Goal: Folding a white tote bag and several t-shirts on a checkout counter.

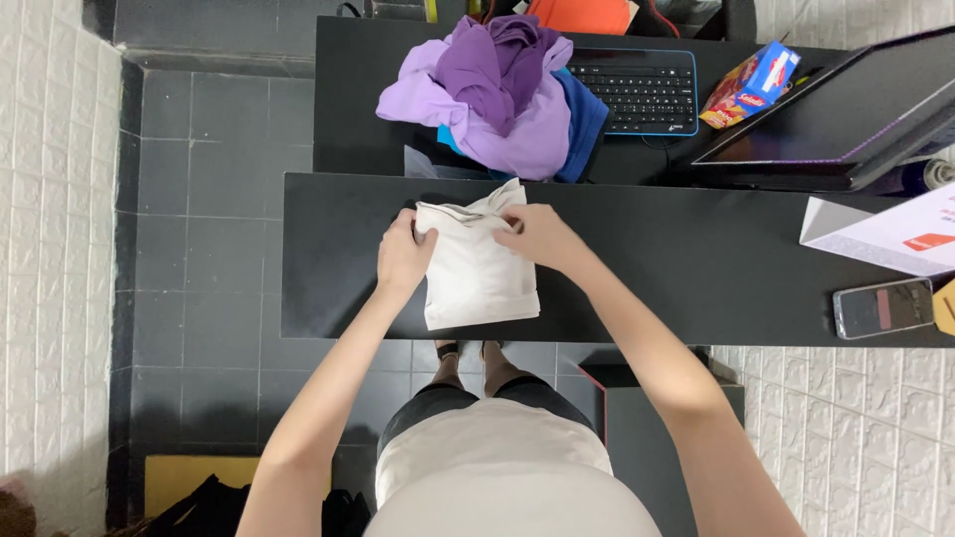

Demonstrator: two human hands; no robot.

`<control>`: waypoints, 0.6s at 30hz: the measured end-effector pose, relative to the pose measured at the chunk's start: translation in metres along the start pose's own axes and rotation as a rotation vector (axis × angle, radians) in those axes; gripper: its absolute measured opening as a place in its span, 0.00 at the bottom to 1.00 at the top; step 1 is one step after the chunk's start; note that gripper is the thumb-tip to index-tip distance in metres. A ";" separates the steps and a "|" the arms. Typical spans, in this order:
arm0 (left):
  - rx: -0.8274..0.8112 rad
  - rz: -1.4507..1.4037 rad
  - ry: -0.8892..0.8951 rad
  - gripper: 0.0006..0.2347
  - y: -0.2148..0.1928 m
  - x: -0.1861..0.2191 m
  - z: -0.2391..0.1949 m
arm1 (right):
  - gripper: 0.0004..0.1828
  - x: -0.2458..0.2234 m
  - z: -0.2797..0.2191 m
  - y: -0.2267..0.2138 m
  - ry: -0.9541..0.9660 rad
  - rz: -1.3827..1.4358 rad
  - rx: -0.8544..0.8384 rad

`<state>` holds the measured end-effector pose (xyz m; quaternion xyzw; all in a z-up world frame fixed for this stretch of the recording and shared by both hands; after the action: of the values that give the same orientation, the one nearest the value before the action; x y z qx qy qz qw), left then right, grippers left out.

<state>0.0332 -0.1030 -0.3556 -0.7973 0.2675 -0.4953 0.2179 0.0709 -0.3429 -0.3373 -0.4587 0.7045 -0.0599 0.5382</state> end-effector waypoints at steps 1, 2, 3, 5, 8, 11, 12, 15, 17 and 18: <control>0.000 0.001 0.004 0.11 -0.005 0.006 -0.002 | 0.17 -0.010 -0.007 -0.004 0.000 0.000 0.004; 0.015 0.045 -0.011 0.14 -0.011 0.011 -0.004 | 0.22 -0.021 -0.013 -0.003 -0.003 0.102 -0.047; 0.029 0.089 -0.029 0.17 -0.017 0.014 -0.008 | 0.27 -0.032 -0.020 0.001 -0.007 0.205 -0.102; 0.062 0.095 0.112 0.20 -0.023 0.030 -0.005 | 0.28 -0.036 -0.020 -0.016 -0.040 0.067 -0.027; 0.105 0.205 0.308 0.25 -0.027 0.048 0.004 | 0.27 -0.025 -0.002 -0.033 -0.118 -0.179 0.163; 0.050 0.437 0.349 0.22 -0.006 0.029 0.035 | 0.31 -0.005 0.028 -0.029 -0.180 -0.342 0.271; -0.013 0.563 0.337 0.19 0.007 0.017 0.050 | 0.34 0.002 0.041 -0.023 -0.198 -0.400 0.266; -0.104 0.644 0.357 0.11 0.018 0.011 0.065 | 0.22 0.020 0.055 -0.011 -0.080 -0.354 0.108; -0.072 0.615 0.439 0.10 0.004 0.028 0.049 | 0.17 0.002 0.036 -0.022 -0.138 -0.291 0.122; -0.037 0.586 0.522 0.10 -0.004 0.041 0.039 | 0.14 -0.010 0.026 -0.030 -0.197 -0.228 0.139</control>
<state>0.0842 -0.1235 -0.3412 -0.5380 0.5389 -0.5936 0.2603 0.1093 -0.3423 -0.3237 -0.5011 0.5860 -0.1237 0.6247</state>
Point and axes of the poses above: each hand's wrist, its own z-axis towards the middle knuckle, its own y-axis out of the palm, x = y × z, the point moved 9 cm from there along z, towards the middle knuckle, and after that the axes turned 4 degrees about -x, right-handed, at the moved point
